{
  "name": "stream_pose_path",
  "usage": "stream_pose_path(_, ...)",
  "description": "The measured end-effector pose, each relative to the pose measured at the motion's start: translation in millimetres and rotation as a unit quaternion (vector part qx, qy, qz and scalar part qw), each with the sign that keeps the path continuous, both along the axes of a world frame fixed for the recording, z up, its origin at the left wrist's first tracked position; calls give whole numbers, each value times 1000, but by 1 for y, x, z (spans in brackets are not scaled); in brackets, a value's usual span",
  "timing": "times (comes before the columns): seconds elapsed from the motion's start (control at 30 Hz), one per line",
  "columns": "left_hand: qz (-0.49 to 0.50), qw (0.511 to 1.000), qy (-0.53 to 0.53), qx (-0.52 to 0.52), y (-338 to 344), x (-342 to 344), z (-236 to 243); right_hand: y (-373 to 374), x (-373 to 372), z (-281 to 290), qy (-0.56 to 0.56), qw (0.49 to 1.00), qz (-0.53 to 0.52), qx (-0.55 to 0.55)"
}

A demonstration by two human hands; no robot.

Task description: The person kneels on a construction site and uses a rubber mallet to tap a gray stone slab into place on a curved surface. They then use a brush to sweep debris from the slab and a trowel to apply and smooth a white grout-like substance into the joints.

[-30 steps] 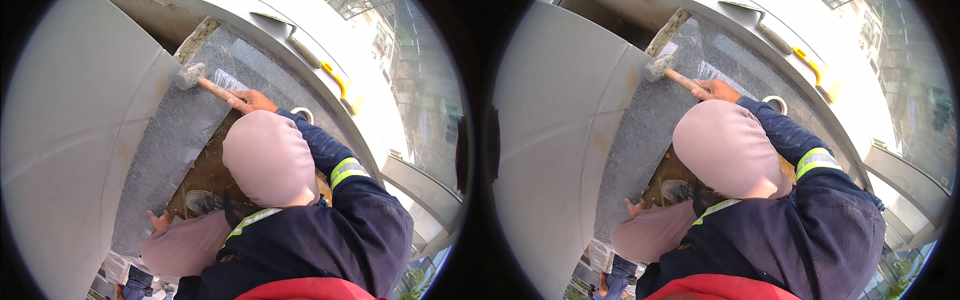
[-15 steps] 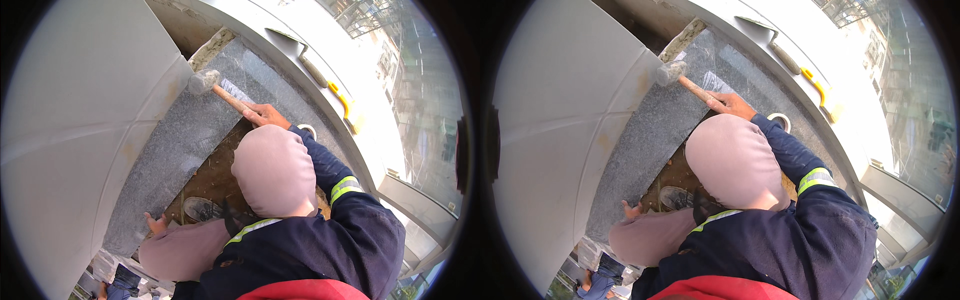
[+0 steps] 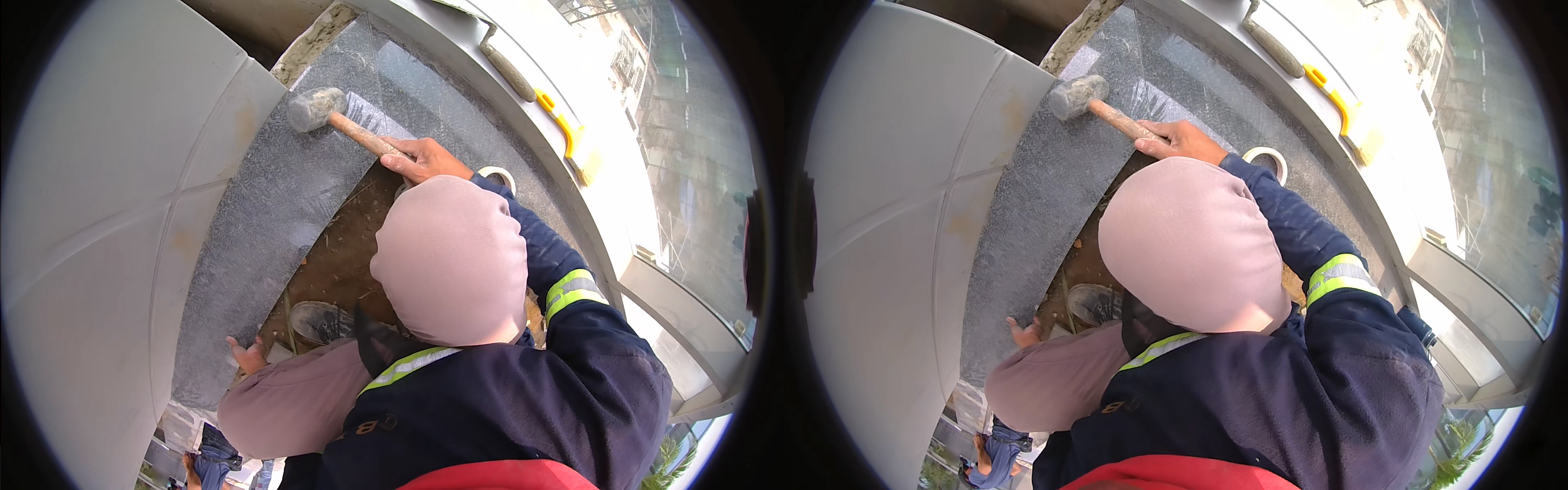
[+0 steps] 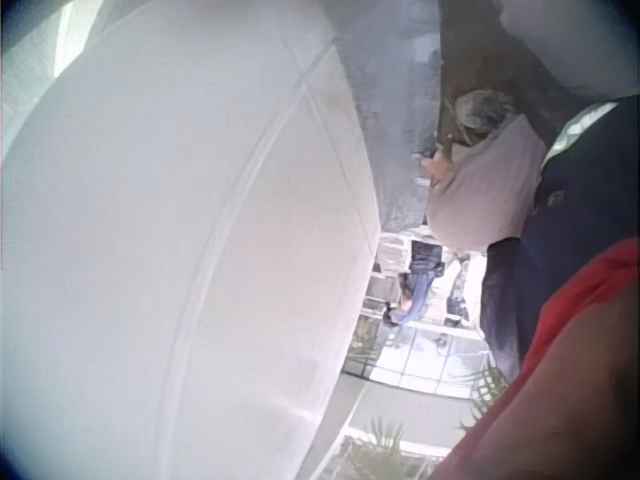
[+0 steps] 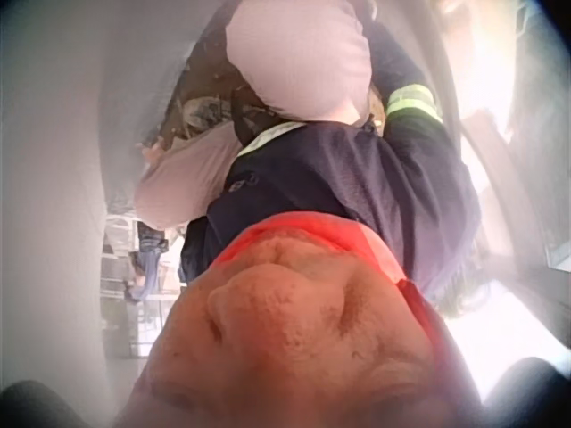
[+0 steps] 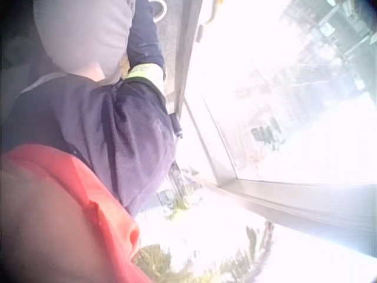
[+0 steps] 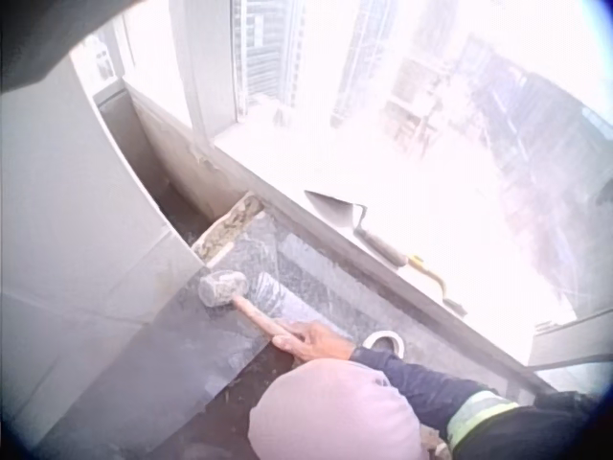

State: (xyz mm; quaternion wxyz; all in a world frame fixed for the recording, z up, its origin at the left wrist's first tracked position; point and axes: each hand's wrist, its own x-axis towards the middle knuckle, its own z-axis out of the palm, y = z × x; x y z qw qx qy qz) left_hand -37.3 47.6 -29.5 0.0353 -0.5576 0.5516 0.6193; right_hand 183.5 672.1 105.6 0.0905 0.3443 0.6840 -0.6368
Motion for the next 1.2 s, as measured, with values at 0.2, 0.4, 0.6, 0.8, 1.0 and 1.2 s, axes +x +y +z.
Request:
stream_pose_path(0.2,50,998,-35,-11,10,-10,-7,5,3,-13,-11,999,-25,-25)
stream_pose_path(0.4,-2,1000,3,19,-15,-1,-8,2,12,-13,65,992,-63,-83)
stream_pose_path(0.6,4,1000,-8,1,-2,2,-1,-2,4,-6,25,999,-44,-22)
stream_pose_path(0.8,29,999,-14,-18,34,-1,7,-4,-4,-13,-6,995,-80,-54)
stream_pose_path(1.0,-31,1000,2,1,9,3,12,-5,-1,-18,25,989,-115,-93)
stream_pose_path(1.2,-66,997,29,-22,34,12,12,4,9,-27,14,997,-66,-29)
